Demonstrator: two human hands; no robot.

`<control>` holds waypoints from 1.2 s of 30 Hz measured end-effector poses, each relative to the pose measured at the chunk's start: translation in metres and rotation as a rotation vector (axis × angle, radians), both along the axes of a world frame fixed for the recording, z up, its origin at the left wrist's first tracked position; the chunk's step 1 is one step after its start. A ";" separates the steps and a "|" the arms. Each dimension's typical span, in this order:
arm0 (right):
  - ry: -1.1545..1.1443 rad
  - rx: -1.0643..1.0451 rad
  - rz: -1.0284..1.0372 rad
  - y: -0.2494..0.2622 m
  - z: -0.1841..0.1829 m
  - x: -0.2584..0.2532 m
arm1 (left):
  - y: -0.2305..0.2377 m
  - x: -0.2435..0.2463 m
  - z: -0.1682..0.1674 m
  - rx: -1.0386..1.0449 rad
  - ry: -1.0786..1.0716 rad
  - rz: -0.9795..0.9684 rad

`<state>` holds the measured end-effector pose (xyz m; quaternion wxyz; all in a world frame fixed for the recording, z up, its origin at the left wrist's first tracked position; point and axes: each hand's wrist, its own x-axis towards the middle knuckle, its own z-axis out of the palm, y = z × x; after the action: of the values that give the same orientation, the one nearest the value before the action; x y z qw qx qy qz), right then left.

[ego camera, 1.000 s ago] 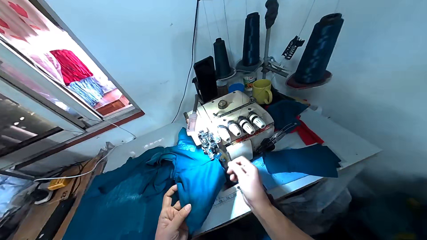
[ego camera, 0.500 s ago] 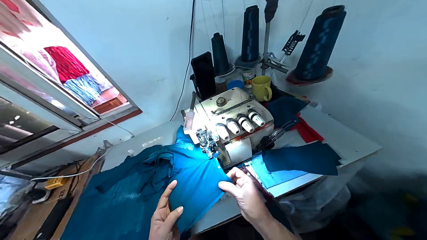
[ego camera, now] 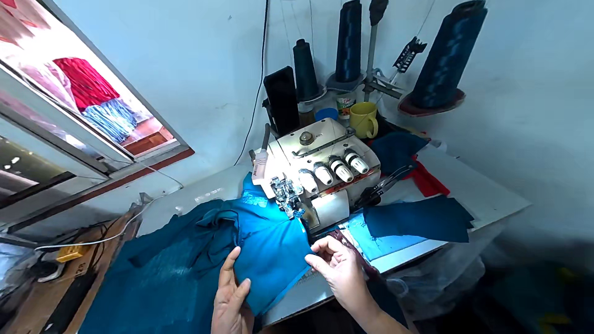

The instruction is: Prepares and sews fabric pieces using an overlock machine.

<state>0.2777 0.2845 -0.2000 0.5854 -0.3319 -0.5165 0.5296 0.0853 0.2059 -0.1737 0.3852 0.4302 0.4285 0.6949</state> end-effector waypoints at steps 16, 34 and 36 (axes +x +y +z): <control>0.001 0.181 -0.128 -0.009 0.021 0.011 | 0.002 -0.001 0.026 -0.012 0.155 0.296; -0.019 -0.017 -0.023 -0.015 0.005 0.005 | 0.039 0.059 -0.006 0.081 1.186 0.476; -0.029 -0.015 -0.059 -0.012 0.008 0.001 | 0.043 0.057 -0.004 0.075 1.160 0.477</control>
<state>0.2786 0.2723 -0.1917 0.5906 -0.3590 -0.5110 0.5111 0.1423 0.2484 -0.1778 -0.0907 0.6430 0.6274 0.4298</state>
